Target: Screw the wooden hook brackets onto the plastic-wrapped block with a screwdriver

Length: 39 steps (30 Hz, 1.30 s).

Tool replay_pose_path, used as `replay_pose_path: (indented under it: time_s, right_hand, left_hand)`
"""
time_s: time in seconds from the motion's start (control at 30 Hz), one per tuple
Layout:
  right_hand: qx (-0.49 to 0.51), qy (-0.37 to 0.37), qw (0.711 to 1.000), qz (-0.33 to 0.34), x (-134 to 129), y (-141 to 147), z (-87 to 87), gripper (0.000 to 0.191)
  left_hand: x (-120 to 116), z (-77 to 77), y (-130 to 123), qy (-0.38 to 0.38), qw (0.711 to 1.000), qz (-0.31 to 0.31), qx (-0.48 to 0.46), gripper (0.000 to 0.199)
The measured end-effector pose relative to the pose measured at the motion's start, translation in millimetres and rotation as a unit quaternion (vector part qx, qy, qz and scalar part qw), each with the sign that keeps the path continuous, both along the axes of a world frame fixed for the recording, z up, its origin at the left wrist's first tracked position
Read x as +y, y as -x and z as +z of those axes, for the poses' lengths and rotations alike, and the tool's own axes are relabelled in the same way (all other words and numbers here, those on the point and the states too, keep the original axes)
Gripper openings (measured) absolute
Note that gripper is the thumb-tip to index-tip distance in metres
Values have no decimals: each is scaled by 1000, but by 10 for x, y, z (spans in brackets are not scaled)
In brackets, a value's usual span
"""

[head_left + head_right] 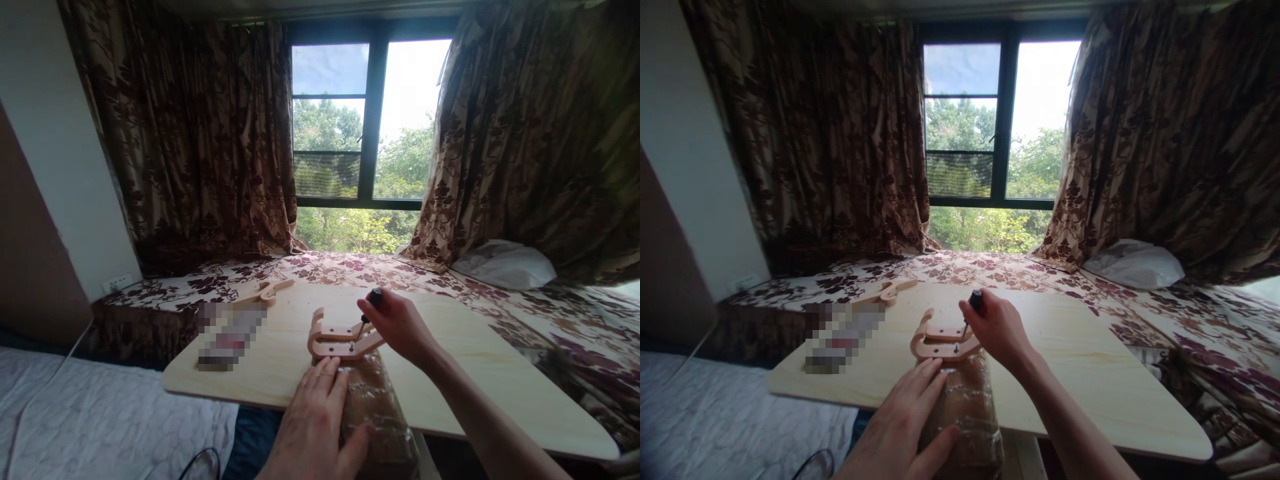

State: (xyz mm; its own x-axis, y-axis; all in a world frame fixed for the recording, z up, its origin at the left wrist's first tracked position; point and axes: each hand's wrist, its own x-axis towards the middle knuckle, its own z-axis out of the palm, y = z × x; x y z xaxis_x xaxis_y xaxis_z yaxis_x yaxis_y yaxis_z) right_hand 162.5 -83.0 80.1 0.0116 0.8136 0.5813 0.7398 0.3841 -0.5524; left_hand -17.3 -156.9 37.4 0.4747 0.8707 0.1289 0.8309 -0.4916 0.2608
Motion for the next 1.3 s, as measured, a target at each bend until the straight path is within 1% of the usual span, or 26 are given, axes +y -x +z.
replay_pose_path:
  time_s: [0.17, 0.33, 0.43, 0.53, 0.73, 0.87, 0.97, 1.03, 1.17, 1.3]
  right_hand:
    - [-19, -6, 1000, -9, 23, 12, 76, 31]
    - [-51, -5, 999, -7, 67, 75, 126, 31]
    - [-69, -4, 998, -5, 97, 101, 136, 30]
    - [-82, 0, 997, -5, 106, 116, 137, 29]
    - [-102, 12, 995, -15, 107, 127, 122, 27]
    - [-107, 30, 994, -15, 191, 120, 96, 27]
    - [-110, 33, 993, -11, 236, 143, 83, 26]
    - [-118, 23, 993, -10, 217, 181, 82, 27]
    - [-152, -11, 988, -6, 92, 270, 91, 24]
    - [-170, -36, 985, -4, -7, 329, 101, 18]
  left_hand:
    - [110, -12, -120, -34, 997, 10, -65, 66]
    - [187, -14, -223, -13, 996, 12, -87, 66]
    - [189, 9, -234, -6, 996, 13, -88, 66]
    - [190, 22, -233, -16, 996, 9, -86, 65]
    - [189, -12, -255, -29, 997, 11, -67, 69]
    - [191, -23, -271, -10, 999, 23, -48, 71]
    - [195, -19, -271, -12, 999, 22, -45, 70]
    - [198, -22, -267, -14, 998, 24, -48, 70]
    - [201, -38, -271, -32, 997, 31, -63, 68]
    - [179, -8, -292, -32, 997, 36, -67, 67]
